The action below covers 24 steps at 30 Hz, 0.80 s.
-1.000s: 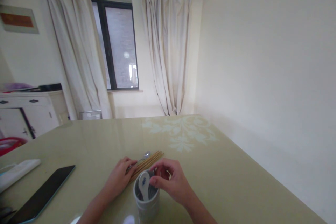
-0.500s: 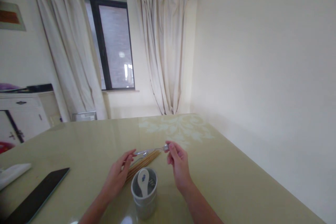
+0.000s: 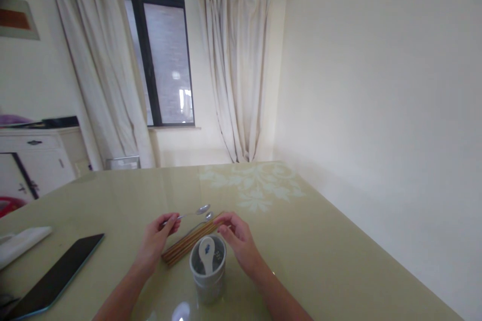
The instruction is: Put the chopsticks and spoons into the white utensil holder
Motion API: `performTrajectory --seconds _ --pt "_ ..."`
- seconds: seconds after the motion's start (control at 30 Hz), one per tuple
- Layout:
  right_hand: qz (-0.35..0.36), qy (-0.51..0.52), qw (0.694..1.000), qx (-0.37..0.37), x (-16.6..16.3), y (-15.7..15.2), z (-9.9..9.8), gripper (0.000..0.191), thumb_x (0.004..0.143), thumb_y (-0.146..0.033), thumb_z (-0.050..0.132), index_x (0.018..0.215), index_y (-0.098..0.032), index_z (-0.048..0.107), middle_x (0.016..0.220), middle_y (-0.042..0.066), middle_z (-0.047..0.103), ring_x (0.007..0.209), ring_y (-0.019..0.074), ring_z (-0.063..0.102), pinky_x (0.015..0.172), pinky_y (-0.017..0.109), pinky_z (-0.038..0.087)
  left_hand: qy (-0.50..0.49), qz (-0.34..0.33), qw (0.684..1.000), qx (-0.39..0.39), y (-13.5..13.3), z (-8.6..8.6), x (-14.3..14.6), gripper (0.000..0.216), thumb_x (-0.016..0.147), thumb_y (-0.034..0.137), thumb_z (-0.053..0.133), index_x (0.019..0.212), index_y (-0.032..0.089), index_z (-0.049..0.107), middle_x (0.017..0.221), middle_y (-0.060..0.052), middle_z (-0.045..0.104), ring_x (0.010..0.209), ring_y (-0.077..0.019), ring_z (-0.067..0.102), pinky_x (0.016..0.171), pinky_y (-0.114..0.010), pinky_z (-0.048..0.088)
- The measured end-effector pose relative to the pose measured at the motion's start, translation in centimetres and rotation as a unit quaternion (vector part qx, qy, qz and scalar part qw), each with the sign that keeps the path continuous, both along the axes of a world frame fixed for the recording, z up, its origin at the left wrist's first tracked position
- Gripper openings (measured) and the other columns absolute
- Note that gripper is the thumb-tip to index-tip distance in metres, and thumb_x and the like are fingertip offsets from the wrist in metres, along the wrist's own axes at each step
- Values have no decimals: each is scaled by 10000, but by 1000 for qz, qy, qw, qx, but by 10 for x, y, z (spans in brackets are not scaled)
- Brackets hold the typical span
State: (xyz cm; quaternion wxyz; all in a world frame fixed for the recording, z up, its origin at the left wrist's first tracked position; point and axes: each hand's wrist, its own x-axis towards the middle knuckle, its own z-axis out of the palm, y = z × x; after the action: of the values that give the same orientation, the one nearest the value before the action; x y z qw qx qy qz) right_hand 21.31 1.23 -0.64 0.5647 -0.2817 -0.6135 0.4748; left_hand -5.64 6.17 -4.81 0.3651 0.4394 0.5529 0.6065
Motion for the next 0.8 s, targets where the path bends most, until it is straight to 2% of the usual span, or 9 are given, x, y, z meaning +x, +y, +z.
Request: performTrajectory --seconds 0.1,0.2,0.3,0.47,0.7,0.8 --pt "24 -38 997 62 1 -9 5 440 972 -659 681 991 -241 815 1097 100 755 1068 277 681 920 369 503 53 -9 999 -2 4 -4 -7 711 579 803 784 915 176 784 832 -119 837 784 -297 780 810 -476 653" --pt "41 -70 991 102 -2 -16 8 446 994 -659 648 969 -255 835 1131 113 743 1115 299 679 1003 423 487 158 -36 987 11 7 -11 -8 597 726 730 689 965 191 786 965 -137 858 920 -325 804 887 -477 641" --pt "54 -95 988 108 -4 -19 8 441 987 -659 660 974 -262 852 1153 119 746 1122 302 689 1035 446 489 248 -49 968 -2 9 -16 -10 447 863 571 586 1027 204 780 1048 -114 859 1047 -305 801 969 -435 616" --pt "49 -114 984 125 -3 -14 0 444 995 -650 659 980 -260 870 1170 116 759 1114 280 711 1028 433 512 328 -11 942 -73 5 -18 -9 278 920 349 572 1049 252 798 1106 -62 854 1167 -285 760 1090 -436 539" --pt "22 -114 973 201 -3 -12 0 201 1010 -452 739 1105 -321 858 1156 78 830 1108 261 741 1029 430 520 408 24 906 -113 -2 -12 2 327 970 273 541 1183 255 788 1346 -98 769 1290 -320 675 1164 -575 432" --pt "8 -115 968 224 -3 -13 2 158 1011 -408 745 1084 -327 859 1122 63 849 1067 255 761 1012 434 521 395 32 917 -49 -12 1 12 384 971 295 516 1259 247 766 1394 -110 743 1337 -337 642 1191 -603 410"
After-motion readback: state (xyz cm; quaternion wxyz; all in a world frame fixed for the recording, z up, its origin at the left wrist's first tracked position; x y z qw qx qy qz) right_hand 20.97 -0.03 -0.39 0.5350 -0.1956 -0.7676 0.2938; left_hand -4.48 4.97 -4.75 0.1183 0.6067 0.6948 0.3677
